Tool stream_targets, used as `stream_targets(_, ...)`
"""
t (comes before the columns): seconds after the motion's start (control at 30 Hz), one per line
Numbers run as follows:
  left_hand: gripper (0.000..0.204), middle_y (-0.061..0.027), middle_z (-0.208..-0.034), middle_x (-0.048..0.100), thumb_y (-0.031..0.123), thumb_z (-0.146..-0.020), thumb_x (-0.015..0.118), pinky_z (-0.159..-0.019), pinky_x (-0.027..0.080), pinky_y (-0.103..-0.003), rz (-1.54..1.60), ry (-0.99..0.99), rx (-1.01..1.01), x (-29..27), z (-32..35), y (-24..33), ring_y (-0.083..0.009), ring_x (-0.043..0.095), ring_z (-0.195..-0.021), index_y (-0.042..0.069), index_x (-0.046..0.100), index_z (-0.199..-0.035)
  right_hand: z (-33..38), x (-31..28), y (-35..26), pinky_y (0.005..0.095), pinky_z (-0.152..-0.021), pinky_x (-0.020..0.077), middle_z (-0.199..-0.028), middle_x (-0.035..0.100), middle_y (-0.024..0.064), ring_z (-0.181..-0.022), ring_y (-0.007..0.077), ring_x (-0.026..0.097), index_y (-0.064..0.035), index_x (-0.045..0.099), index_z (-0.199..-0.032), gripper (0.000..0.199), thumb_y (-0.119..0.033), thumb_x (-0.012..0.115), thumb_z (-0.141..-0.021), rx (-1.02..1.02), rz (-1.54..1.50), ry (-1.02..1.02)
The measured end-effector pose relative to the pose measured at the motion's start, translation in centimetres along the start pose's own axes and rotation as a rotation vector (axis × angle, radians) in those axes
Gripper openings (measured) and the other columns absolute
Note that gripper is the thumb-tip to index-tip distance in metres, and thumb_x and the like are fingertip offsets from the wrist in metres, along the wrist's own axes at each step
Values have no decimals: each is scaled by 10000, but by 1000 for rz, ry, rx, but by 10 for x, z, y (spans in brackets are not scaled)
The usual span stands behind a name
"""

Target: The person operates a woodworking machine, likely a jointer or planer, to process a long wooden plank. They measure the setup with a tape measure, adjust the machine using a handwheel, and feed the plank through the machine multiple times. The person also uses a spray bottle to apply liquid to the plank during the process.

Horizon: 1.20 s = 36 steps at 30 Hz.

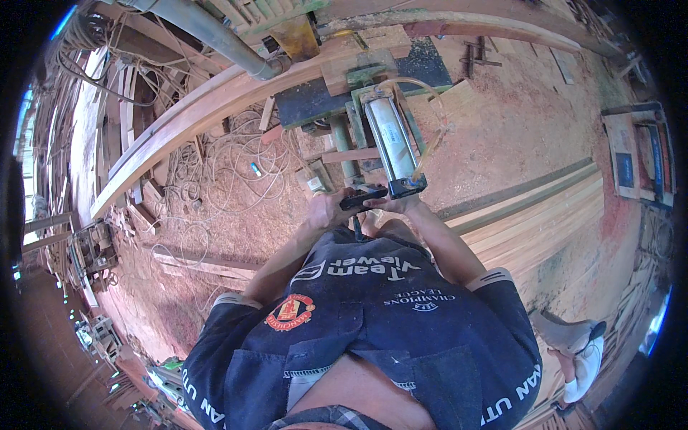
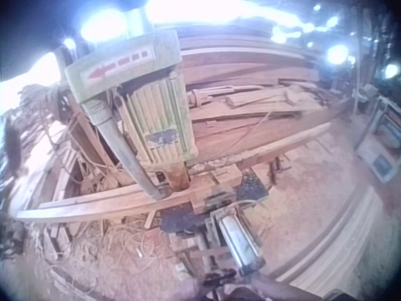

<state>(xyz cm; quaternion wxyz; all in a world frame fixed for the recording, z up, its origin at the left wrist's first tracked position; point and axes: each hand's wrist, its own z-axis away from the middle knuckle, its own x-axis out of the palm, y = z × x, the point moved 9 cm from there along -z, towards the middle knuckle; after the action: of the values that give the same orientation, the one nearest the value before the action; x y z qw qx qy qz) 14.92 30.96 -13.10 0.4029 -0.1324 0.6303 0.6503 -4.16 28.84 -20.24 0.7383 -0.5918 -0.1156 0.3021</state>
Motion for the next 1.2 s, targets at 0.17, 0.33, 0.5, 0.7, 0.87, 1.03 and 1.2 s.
stream_targets(0.17, 417, -144, -764, 750, 539, -876, 769, -608, 598, -491, -142, 31, 19, 0, -4, 5, -368, 751, -693, 202, 779, -1121, -9, -9, 72, 412, -928, 560, -1048, 708, 101, -1005, 234, 670, -54, 669, -1264, 769, -651, 841, -811, 54, 223, -115)
stream_targets(0.33, 439, -145, -781, 756, 549, -864, 774, -635, 596, -481, -144, 10, -33, 2, -4, -2, -363, 756, -721, 199, 782, -1129, -13, -27, 106, 448, -920, 563, -1104, 744, 92, -1053, 257, 698, -78, 714, -1206, 637, -591, 831, -848, -86, 556, -53)
stream_targets(0.5, 519, -142, -845, 782, 534, -828, 812, -677, 606, -444, -174, -8, -70, 1, -3, -1, -340, 773, -775, 157, 768, -1182, -11, -27, 99, 474, -902, 563, -992, 765, 91, -988, 286, 723, -90, 762, -1093, 641, -687, 754, -858, 8, 786, -78)
stream_targets(0.7, 509, -152, -858, 780, 494, -802, 840, -681, 612, -448, -163, 59, -21, 3, 2, -11, -343, 771, -765, 152, 770, -1172, -8, -31, 49, 486, -834, 555, -920, 755, 112, -912, 303, 723, -85, 769, -1031, 777, -818, 734, -776, 108, 784, -50)
stream_targets(0.87, 408, -136, -795, 768, 426, -788, 880, -649, 610, -437, -11, 175, 63, 2, 9, -33, -332, 768, -743, 145, 775, -1064, -5, -23, 21, 464, -890, 568, -1011, 746, 142, -1005, 307, 713, -35, 742, -1128, 999, -912, 752, -650, 300, 709, -179)
stream_targets(1.03, 412, -144, -838, 780, 342, -776, 911, -691, 620, -417, 43, 154, 96, 6, 12, -46, -324, 777, -770, 104, 767, -1081, 0, -24, 3, 436, -858, 560, -969, 710, 152, -958, 269, 676, 26, 729, -1144, 1081, -890, 827, -579, 223, 577, 10)
stream_targets(1.2, 444, -132, -893, 786, 411, -826, 876, -707, 615, -407, 31, 115, 36, 8, 14, -51, -308, 782, -800, 119, 772, -1144, -4, -20, 12, 429, -856, 559, -931, 714, 126, -952, 258, 677, 16, 737, -1120, 1036, -864, 848, -584, 230, 563, 13)
